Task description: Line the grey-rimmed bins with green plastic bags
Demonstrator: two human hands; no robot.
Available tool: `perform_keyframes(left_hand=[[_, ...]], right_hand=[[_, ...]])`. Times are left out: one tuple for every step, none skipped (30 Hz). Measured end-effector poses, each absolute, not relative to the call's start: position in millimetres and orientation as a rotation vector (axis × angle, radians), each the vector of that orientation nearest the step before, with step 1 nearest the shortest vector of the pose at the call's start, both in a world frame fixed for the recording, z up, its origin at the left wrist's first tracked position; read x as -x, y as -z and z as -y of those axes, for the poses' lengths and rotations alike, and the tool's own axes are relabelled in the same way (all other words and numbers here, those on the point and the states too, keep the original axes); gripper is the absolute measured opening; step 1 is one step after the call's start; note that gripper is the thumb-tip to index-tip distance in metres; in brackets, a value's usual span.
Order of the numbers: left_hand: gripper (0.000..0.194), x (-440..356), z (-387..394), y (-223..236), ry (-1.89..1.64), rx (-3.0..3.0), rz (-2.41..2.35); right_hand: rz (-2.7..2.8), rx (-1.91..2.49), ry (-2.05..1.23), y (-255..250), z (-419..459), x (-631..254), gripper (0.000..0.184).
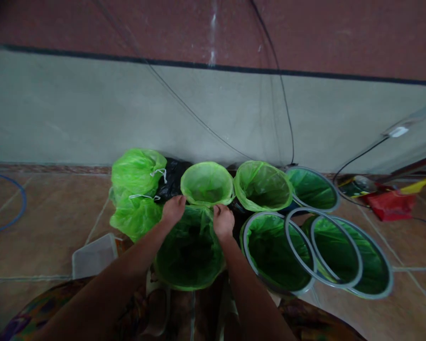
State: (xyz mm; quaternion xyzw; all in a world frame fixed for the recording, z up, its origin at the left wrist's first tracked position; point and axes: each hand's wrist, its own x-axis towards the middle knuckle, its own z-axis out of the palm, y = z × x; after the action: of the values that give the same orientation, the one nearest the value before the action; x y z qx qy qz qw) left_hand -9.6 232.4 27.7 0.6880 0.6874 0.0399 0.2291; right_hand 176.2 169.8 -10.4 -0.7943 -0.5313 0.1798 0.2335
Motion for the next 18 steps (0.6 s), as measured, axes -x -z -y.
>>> perform_keyframes(left_hand=[[0.052, 9, -236, -26, -0.088, -1.875, -1.909], [0.053, 9, -238, -24, -0.067, -1.863, -1.919], [0.051, 10, -240, -21, -0.048, -1.859, -1.916], [0.048, 12, -240, -18, -0.034, -1.866, -1.903], [0.045, 15, -238, -14, -0.025, -1.882, -1.88], [0.041, 18, -236, -11, -0.021, -1.907, -1.852], [0.037, 21, -234, -8, -0.02, -1.938, -1.821], [0.034, 25, -231, -5, -0.021, -1.973, -1.789], [0.032, 28, -228, -3, -0.021, -2.008, -1.759], [0.03, 32, -225, -1, -0.018, -2.041, -1.731], [0.029, 34, -223, 0, -0.013, -2.07, -1.704], [0.029, 37, -222, 1, -0.006, -2.095, -1.68], [0.028, 38, -220, 2, 0.006, -2.119, -1.662], [0.028, 39, -218, 2, 0.02, -2.142, -1.651], [0.028, 39, -217, 2, 0.034, -2.162, -1.648], [0.028, 39, -214, 1, 0.048, -2.18, -1.652], [0.029, 38, -212, 1, 0.061, -2.193, -1.663], [0.031, 37, -208, 0, 0.071, -2.199, -1.681]], right_hand=[[1.481, 2.217, -0.543, 10, -177, -173, 0.036], [1.502, 2.247, -0.59, 11, -182, -169, 0.035], [1.522, 2.262, -0.627, 14, -184, -166, 0.033], [1.545, 2.257, -0.652, 18, -185, -164, 0.033], [1.566, 2.236, -0.667, 22, -184, -163, 0.032], [1.584, 2.208, -0.672, 27, -182, -163, 0.031], [1.599, 2.181, -0.672, 31, -180, -164, 0.03], [1.616, 2.158, -0.669, 35, -177, -165, 0.029], [1.64, 2.139, -0.667, 38, -175, -167, 0.028], [1.674, 2.132, -0.664, 40, -173, -169, 0.027], [1.715, 2.136, -0.66, 41, -172, -171, 0.026], [1.764, 2.146, -0.654, 41, -172, -173, 0.026], [1.811, 2.163, -0.644, 41, -171, -174, 0.026], [1.854, 2.189, -0.631, 40, -171, -174, 0.026], [1.89, 2.22, -0.618, 39, -171, -173, 0.025], [1.922, 2.252, -0.61, 37, -172, -172, 0.026], [1.95, 2.283, -0.61, 35, -172, -171, 0.026], [1.972, 2.314, -0.618, 34, -171, -170, 0.027]])
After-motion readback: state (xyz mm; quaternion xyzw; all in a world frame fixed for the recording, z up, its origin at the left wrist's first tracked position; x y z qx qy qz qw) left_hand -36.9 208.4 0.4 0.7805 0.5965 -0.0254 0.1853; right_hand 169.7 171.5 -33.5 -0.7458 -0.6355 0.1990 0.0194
